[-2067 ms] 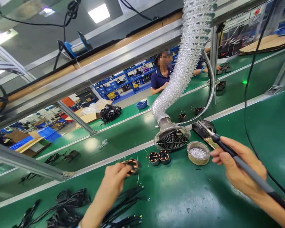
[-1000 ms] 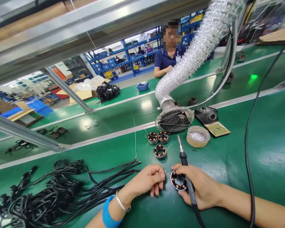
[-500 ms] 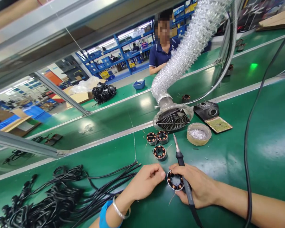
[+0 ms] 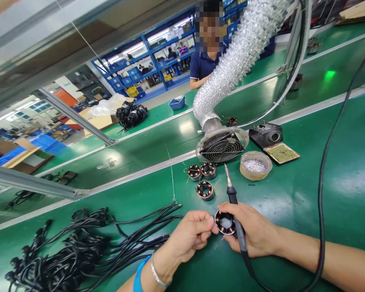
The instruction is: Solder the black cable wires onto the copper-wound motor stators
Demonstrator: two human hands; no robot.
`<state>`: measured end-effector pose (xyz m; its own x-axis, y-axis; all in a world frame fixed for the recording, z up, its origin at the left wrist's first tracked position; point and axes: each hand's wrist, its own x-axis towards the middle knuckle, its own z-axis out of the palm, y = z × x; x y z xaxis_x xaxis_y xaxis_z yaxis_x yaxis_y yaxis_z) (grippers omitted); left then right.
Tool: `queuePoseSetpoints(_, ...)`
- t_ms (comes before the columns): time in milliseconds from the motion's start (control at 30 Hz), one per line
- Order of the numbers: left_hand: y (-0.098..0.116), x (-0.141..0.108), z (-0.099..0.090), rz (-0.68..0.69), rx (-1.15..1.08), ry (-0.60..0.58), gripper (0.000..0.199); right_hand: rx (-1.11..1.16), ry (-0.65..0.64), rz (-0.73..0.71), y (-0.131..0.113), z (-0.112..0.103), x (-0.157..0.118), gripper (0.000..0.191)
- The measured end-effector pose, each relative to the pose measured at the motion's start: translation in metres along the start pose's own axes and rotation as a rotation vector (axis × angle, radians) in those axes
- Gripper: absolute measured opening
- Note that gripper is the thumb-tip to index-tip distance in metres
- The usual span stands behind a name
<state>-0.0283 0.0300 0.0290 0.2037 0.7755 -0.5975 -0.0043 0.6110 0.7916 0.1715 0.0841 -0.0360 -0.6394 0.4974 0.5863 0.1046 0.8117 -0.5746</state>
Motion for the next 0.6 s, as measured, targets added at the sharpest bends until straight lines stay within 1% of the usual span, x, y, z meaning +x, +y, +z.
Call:
queuePoseSetpoints(33,-0.002,-0.002,0.002,0.042,0.053,0.028,0.052,0.002,0.006,0.002,-0.001,0.0,0.0,0.054)
queuePoseSetpoints(100,-0.007,-0.011,0.003,0.114,0.229,0.075,0.05,0.003,0.006,-0.008,-0.002,-0.001,0.0,0.057)
queuePoseSetpoints(200,-0.015,-0.026,0.002,0.106,0.512,0.104,0.04,0.01,0.004,-0.007,-0.003,-0.001,0.001,0.061)
queuePoseSetpoints(267,-0.02,-0.03,0.004,0.137,0.581,0.14,0.038,0.016,0.004,0.001,-0.004,0.0,0.0,0.06)
queuePoseSetpoints(333,-0.024,-0.029,0.007,0.184,0.478,0.159,0.041,0.014,0.007,0.004,-0.004,0.0,0.0,0.056)
queuePoseSetpoints(367,-0.026,-0.027,0.009,0.162,0.372,0.142,0.043,0.01,0.01,0.003,-0.003,0.001,0.0,0.055)
queuePoseSetpoints(433,-0.027,-0.023,0.011,0.049,0.145,0.066,0.048,0.0,0.02,0.0,-0.003,0.001,-0.001,0.053)
queuePoseSetpoints(467,-0.026,-0.022,0.011,0.001,0.082,0.019,0.051,-0.002,0.022,-0.003,-0.002,0.002,-0.001,0.053)
queuePoseSetpoints(500,-0.024,-0.022,0.01,-0.024,0.072,-0.035,0.052,-0.002,0.024,-0.007,-0.002,0.002,-0.002,0.053)
queuePoseSetpoints(567,-0.013,-0.022,0.003,-0.01,0.161,-0.126,0.052,-0.001,0.027,-0.015,-0.002,0.002,-0.002,0.056)
queuePoseSetpoints(600,-0.006,-0.021,-0.002,0.007,0.211,-0.136,0.051,-0.002,0.028,-0.017,-0.002,0.002,-0.002,0.056)
